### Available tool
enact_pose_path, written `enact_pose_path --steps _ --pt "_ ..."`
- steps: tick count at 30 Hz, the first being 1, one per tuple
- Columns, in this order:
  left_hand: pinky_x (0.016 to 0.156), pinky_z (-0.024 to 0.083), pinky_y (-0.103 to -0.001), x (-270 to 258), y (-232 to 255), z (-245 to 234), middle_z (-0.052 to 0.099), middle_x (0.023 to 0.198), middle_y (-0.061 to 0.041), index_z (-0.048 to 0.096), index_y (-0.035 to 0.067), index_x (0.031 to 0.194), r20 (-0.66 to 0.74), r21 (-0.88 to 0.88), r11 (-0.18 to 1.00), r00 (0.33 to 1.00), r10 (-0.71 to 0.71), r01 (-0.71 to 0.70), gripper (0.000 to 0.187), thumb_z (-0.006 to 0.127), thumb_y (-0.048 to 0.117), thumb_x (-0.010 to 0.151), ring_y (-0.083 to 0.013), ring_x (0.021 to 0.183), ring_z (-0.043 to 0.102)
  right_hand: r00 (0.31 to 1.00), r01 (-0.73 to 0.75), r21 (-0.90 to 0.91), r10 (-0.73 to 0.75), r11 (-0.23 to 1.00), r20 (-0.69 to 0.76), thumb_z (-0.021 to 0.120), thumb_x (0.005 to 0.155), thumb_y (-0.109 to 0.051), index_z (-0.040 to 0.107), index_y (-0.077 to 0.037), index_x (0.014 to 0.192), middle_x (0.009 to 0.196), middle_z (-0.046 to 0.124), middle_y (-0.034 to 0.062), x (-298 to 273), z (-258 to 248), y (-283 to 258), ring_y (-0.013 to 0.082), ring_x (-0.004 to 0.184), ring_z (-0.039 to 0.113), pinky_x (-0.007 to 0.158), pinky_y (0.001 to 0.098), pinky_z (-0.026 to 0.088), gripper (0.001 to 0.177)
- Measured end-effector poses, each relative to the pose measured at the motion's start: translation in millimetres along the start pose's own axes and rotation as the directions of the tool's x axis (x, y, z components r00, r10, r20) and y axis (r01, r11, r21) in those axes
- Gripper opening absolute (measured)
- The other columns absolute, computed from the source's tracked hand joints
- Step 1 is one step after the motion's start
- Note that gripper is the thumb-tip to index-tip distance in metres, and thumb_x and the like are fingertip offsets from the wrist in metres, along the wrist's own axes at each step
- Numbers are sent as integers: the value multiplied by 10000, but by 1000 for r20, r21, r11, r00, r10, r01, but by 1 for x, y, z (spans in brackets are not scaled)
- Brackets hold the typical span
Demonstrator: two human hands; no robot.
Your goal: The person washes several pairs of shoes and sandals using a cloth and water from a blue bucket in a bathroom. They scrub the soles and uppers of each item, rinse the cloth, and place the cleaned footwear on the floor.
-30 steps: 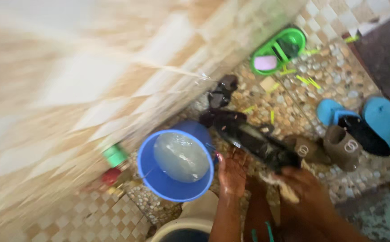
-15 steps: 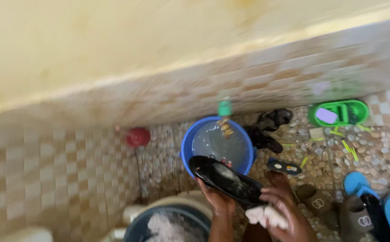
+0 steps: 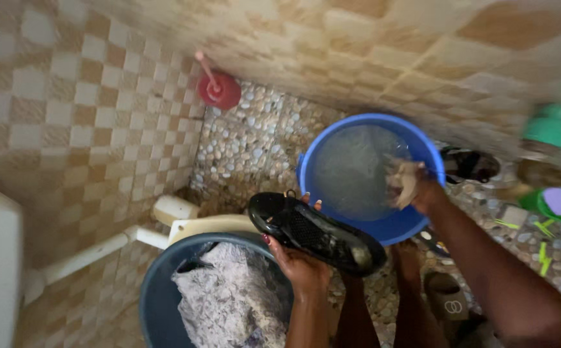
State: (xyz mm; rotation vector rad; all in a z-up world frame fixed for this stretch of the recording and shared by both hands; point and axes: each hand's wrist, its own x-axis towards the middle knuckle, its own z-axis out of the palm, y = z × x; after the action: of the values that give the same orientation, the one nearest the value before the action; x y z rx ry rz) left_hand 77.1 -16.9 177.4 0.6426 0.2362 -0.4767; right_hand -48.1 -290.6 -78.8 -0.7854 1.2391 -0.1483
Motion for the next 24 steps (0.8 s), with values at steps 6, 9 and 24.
enact_pose_path --steps 6,9,24 --pt "1112 443 -496 2 13 -31 533 1460 -235 405 26 1526 -88 -105 986 987 -138 128 875 379 706 977 -401 1277 573 995 40 -137 -52 990 -84 450 1052 -628 605 -120 1367 1206 629 109 81 21 32 308 933 610 723 459 544 618" --pt "1098 451 -474 2 17 -51 554 1479 -208 404 44 1531 -88 -60 985 982 -165 160 898 331 720 943 -384 1273 590 996 -75 -14 75 997 42 456 1039 -619 598 -137 1378 1236 623 114 80 50 69 324 952 616 712 461 549 607" --pt "985 528 -488 -50 21 -8 612 1380 -195 474 88 1474 -79 -236 924 942 -326 300 911 431 777 879 -392 1190 650 696 -356 490 -124 796 707 486 971 -577 563 -222 1430 1384 594 137 -297 113 -120 404 1043 642 658 473 575 585"
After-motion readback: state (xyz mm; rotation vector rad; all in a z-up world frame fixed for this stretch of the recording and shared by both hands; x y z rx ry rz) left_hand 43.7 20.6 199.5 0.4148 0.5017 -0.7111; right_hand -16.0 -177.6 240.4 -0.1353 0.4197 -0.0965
